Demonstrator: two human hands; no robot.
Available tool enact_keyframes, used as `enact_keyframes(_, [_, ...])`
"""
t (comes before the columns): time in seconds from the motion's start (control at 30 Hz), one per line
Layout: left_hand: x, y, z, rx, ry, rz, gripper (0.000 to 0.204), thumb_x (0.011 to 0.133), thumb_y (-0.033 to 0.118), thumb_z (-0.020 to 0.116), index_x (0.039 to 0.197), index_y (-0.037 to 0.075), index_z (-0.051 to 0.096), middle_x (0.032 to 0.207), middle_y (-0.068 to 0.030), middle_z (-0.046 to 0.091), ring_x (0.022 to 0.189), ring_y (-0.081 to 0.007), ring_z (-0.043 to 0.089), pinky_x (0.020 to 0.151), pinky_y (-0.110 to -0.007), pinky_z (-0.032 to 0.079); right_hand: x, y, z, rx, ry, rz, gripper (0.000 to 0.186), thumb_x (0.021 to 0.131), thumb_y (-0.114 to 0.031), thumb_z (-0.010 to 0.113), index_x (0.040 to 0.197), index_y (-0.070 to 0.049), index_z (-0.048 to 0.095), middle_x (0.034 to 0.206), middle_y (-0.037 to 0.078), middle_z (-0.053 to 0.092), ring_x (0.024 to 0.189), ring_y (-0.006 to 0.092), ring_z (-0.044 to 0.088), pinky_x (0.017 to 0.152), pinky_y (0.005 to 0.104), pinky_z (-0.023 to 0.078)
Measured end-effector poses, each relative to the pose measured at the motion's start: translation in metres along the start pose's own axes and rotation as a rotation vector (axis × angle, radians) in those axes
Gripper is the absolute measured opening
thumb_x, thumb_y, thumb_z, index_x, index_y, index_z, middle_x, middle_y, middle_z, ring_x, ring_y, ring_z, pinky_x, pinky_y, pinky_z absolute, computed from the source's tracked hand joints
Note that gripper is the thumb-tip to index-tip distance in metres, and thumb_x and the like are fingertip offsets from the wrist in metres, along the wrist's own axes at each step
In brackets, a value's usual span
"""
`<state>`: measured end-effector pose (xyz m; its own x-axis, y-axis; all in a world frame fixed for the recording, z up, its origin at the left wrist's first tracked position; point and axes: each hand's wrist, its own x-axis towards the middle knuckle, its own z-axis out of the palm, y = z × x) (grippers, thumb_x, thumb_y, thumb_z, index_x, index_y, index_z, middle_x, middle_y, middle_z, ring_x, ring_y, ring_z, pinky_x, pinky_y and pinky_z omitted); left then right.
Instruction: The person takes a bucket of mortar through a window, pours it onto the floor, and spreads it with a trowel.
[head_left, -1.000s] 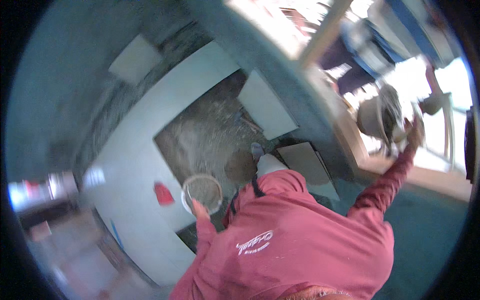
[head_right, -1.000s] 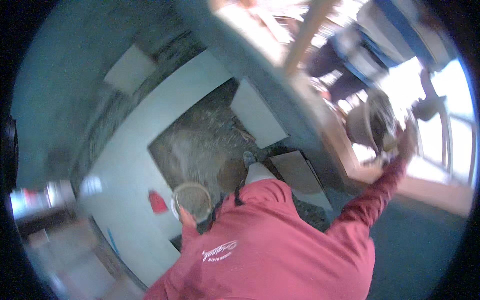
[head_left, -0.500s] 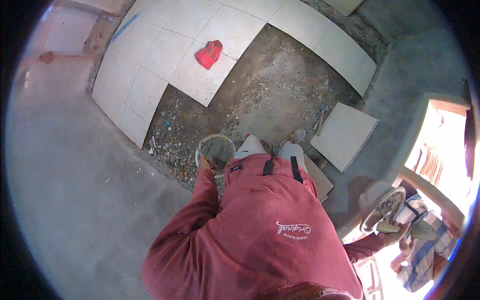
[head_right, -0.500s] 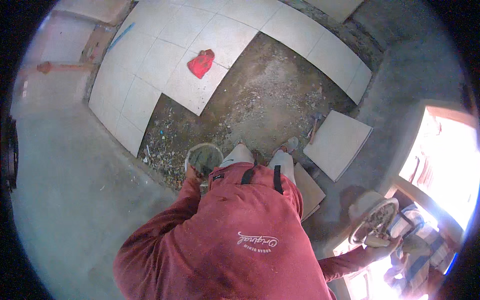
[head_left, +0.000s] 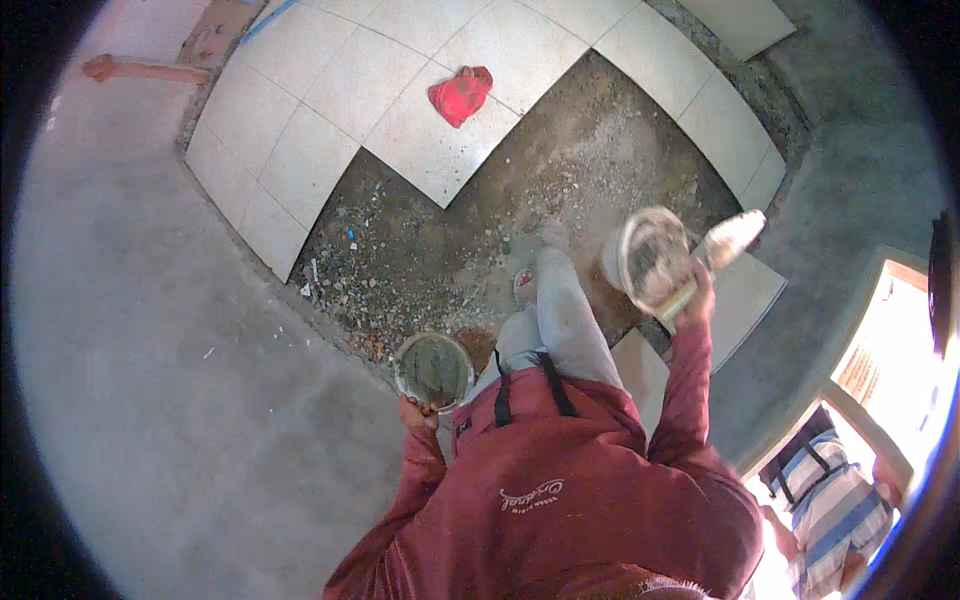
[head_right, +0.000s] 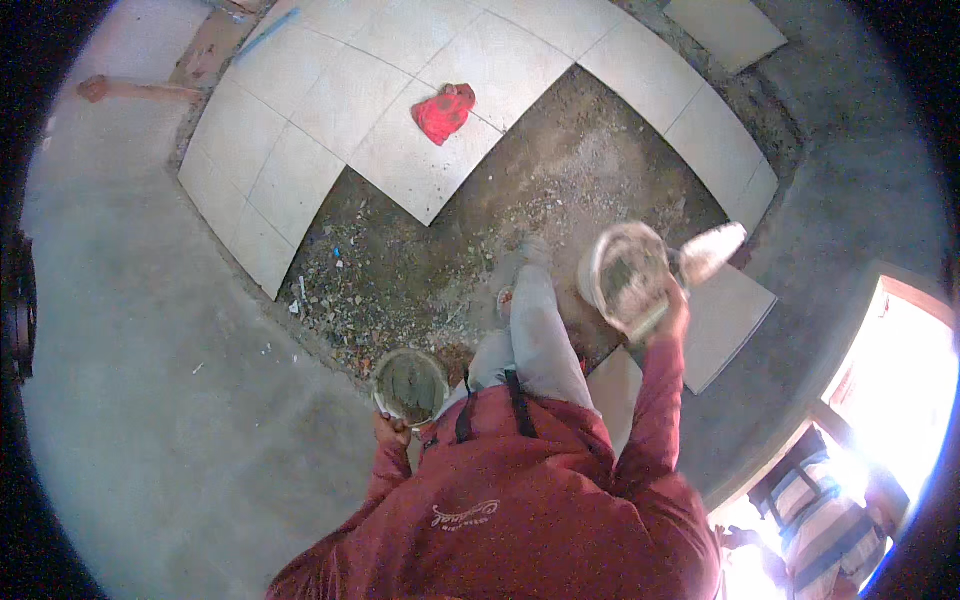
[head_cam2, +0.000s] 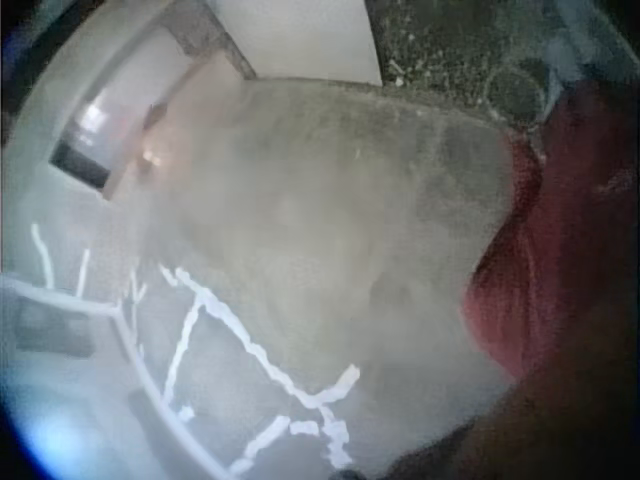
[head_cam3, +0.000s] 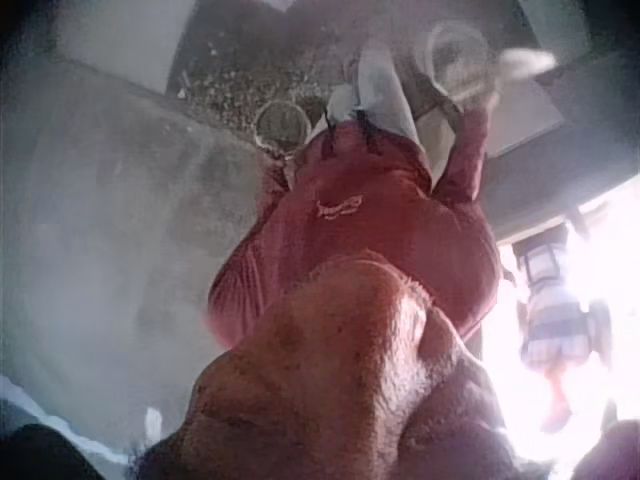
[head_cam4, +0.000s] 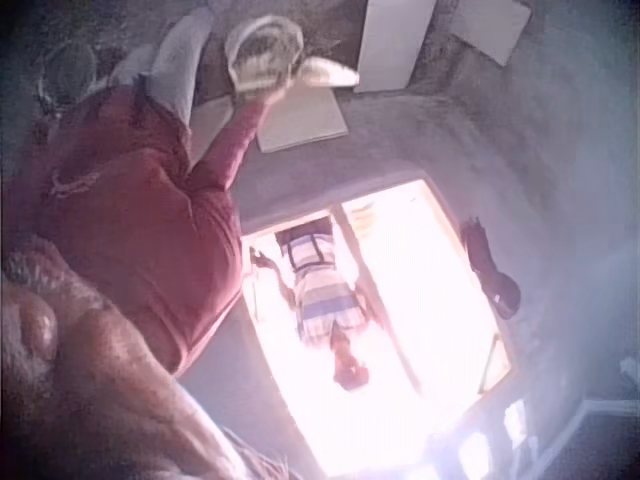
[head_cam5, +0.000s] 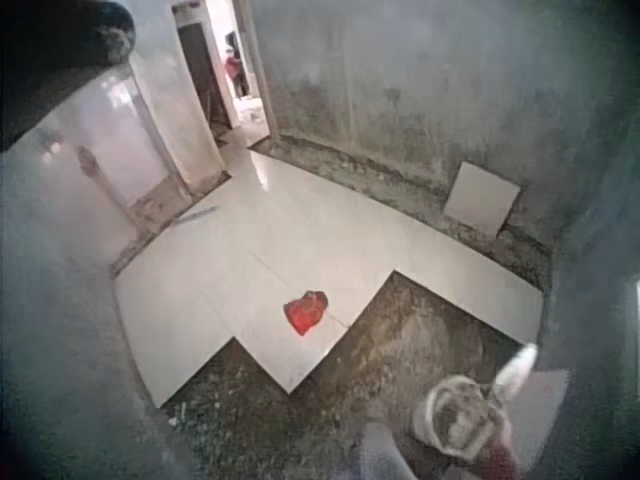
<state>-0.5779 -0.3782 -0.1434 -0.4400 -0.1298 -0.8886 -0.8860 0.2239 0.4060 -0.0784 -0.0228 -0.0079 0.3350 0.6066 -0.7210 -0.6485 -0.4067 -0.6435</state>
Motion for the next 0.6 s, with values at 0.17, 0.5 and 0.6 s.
enact_keyframes(0.17, [-0.003,0.029,0.002,-0.044,-0.184,0.041,0.039,0.098,0.045,0.048,0.068,0.021,0.041,0.049,0.0058,0.03,0.039,-0.012,0.025,0.044,-0.031,0.035,0.205,0.147,0.007,-0.384,0.065,-0.082,0.031,0.081,-0.029,0.069,0.098,-0.003,0.067,0.082,0.007,0.065,0.07,0.0215,0.064,0.061,0.036,0.052])
enact_keyframes(0.5, [-0.004,0.043,0.119,0.053,-0.034,0.078,0.033,0.1,0.038,0.051,0.074,0.017,0.047,0.057,0.0053,0.037,0.048,-0.0113,0.038,0.054,-0.03,0.043,0.395,0.389,0.061,-0.527,0.127,0.1,0.028,0.079,-0.027,0.072,0.097,-0.006,0.067,0.074,0.003,0.061,0.059,0.0187,0.057,0.054,0.0357,0.046])
enact_keyframes(0.6, [0.018,0.051,0.182,0.099,0.066,0.019,0.034,0.1,0.036,0.052,0.072,0.017,0.046,0.056,0.0048,0.034,0.048,-0.012,0.037,0.055,-0.031,0.044,0.399,0.425,0.047,-0.629,0.086,0.177,0.041,0.08,-0.027,0.072,0.113,-0.004,0.064,0.089,0.006,0.065,0.072,0.022,0.062,0.062,0.0389,0.05])
